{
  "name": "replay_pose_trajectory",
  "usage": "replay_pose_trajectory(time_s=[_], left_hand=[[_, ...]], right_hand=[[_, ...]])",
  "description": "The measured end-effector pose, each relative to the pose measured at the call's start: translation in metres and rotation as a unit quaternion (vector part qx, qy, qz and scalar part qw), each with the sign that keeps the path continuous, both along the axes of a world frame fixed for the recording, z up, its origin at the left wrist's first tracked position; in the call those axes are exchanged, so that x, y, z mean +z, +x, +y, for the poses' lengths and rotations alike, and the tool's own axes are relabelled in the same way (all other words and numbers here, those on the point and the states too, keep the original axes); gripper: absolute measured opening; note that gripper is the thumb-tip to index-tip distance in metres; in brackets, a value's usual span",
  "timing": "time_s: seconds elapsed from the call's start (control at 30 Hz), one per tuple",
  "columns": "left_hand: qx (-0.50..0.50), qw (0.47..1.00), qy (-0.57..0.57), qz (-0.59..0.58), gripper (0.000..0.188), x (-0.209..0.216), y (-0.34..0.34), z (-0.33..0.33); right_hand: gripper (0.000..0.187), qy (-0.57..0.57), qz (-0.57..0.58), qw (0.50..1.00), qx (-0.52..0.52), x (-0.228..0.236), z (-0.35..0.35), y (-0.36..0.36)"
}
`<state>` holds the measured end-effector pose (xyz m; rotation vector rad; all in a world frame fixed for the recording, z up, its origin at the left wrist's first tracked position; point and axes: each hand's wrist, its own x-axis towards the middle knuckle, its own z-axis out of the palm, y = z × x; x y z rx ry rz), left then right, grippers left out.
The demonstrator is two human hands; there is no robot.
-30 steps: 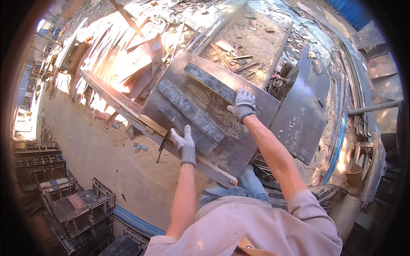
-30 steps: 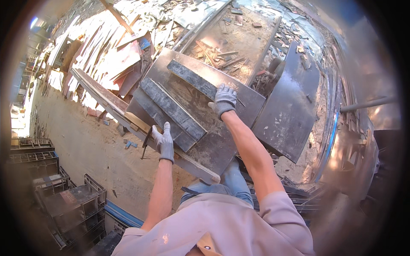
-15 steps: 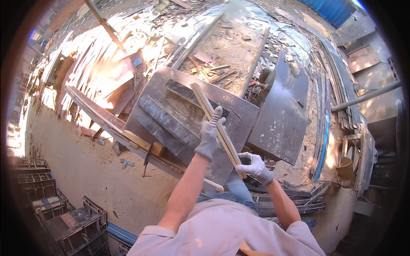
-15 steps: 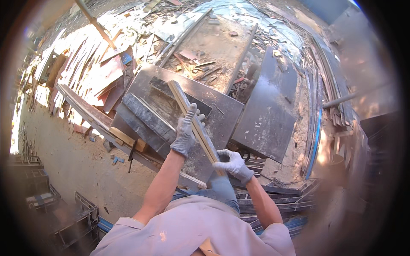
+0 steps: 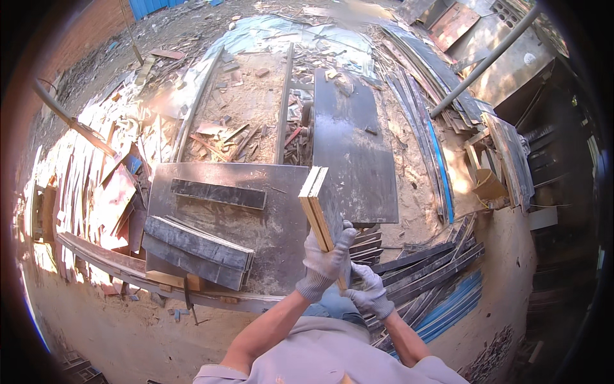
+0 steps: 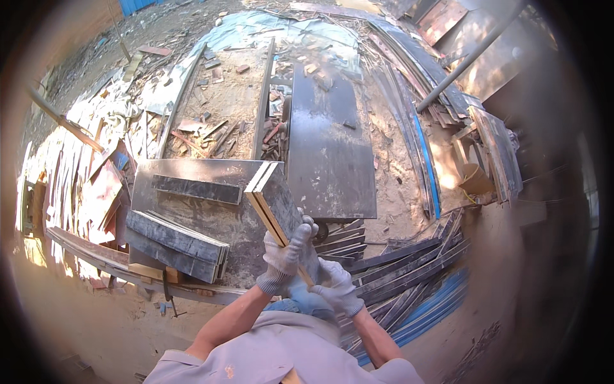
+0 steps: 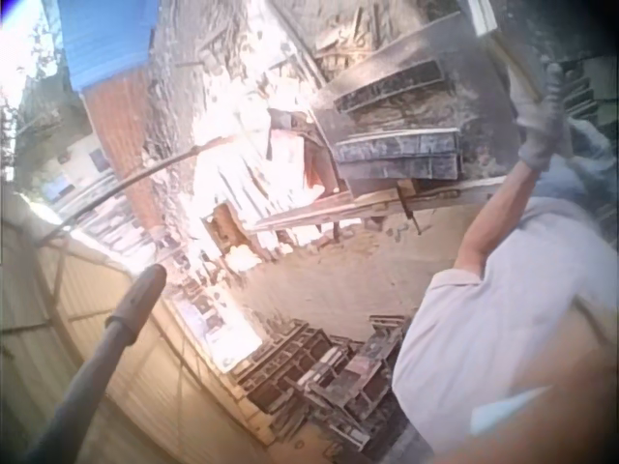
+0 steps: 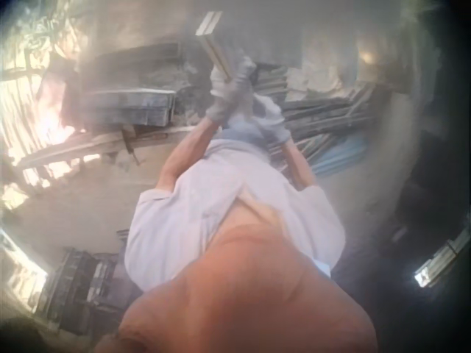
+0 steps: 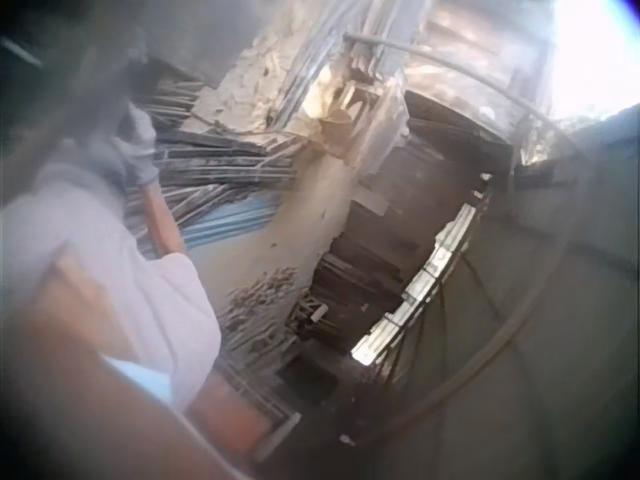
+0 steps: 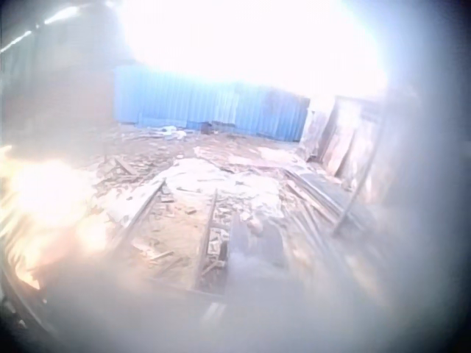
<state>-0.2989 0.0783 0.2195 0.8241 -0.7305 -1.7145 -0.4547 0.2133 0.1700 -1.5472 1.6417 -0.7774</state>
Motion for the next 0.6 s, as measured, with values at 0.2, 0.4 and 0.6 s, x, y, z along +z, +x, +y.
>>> replay_pose_trajectory(time_s=[0.2, 0.4, 0.6], left_hand=[[-0.042, 0.997, 0.049, 0.052, 0.032, 0.001, -0.005, -0.016], [-0.083, 0.993, 0.066, 0.059, 0.029, -0.020, -0.011, -0.036], [-0.070, 0.990, 0.104, 0.061, 0.028, -0.022, -0.026, -0.052]], right_hand=[[0.089, -0.044, 0.042, 0.998, -0.025, -0.015, 0.012, -0.009], [0.092, -0.103, 0.064, 0.992, -0.044, -0.016, 0.002, -0.013], [0.087, -0.036, 0.062, 0.996, -0.060, -0.010, 0.003, -0.022]])
